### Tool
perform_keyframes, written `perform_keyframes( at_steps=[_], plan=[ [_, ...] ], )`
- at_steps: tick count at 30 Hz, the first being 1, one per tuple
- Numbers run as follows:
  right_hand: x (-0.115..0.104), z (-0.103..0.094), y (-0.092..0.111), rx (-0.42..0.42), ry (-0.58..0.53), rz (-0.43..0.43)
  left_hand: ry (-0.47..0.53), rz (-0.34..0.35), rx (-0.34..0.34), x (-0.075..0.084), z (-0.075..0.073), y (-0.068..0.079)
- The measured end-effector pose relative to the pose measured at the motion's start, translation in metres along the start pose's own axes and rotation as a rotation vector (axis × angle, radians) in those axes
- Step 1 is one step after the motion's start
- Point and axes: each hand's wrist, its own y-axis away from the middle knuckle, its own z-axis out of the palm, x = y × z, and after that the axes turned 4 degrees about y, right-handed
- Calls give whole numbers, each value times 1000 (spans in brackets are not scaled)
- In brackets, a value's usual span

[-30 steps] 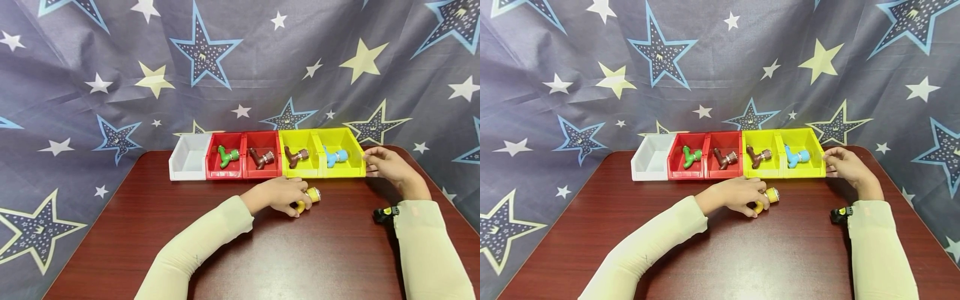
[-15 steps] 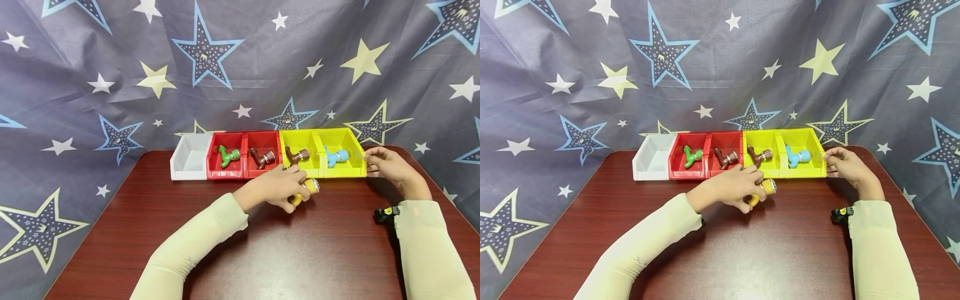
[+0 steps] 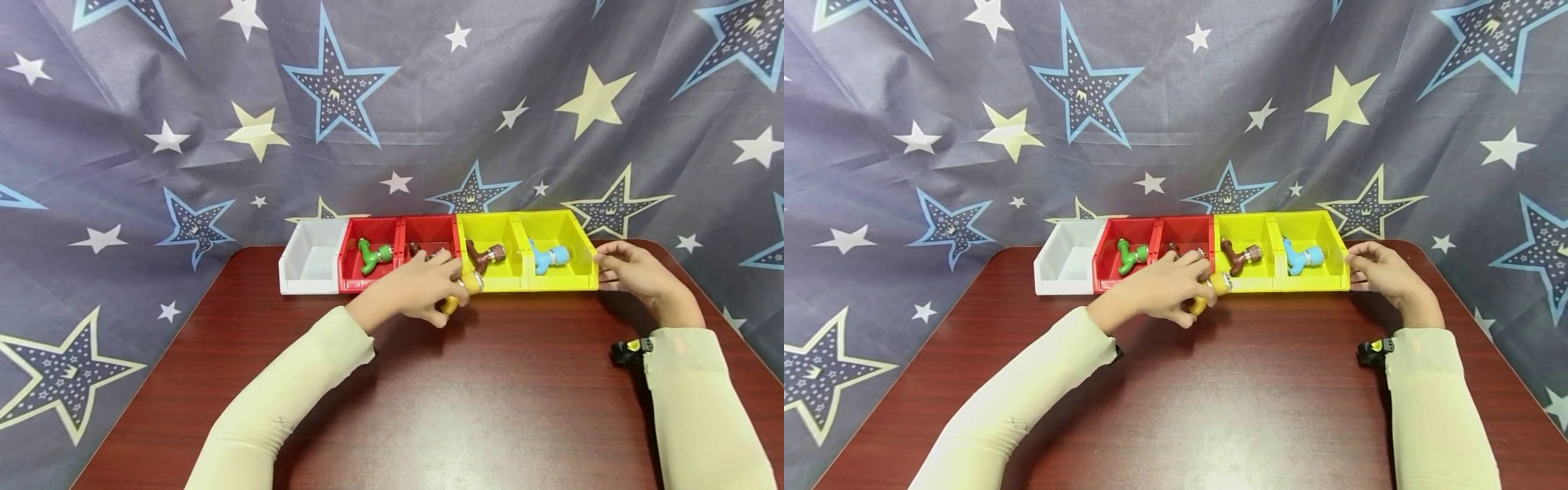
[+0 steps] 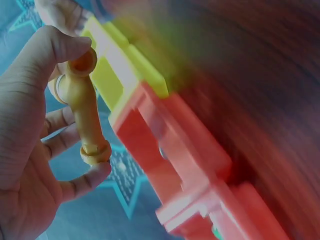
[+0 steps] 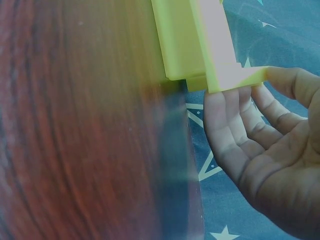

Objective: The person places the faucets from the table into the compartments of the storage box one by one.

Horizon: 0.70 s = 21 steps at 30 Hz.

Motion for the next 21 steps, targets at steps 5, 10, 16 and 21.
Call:
perform_keyframes(
  at_steps=[5, 10, 16, 21],
  plan=[
    [1, 0, -1, -3, -13, -3, -6, -41, 9, -19, -4, 20],
    [0, -1, -2, 1, 15, -1, 12, -101, 16, -37, -7, 41],
    [0, -1, -2, 0, 30, 0, 47, -175, 80, -57, -6, 64],
    [0, -1, -1, 1, 28, 4, 47, -229, 101, -72, -4, 81]
  ],
)
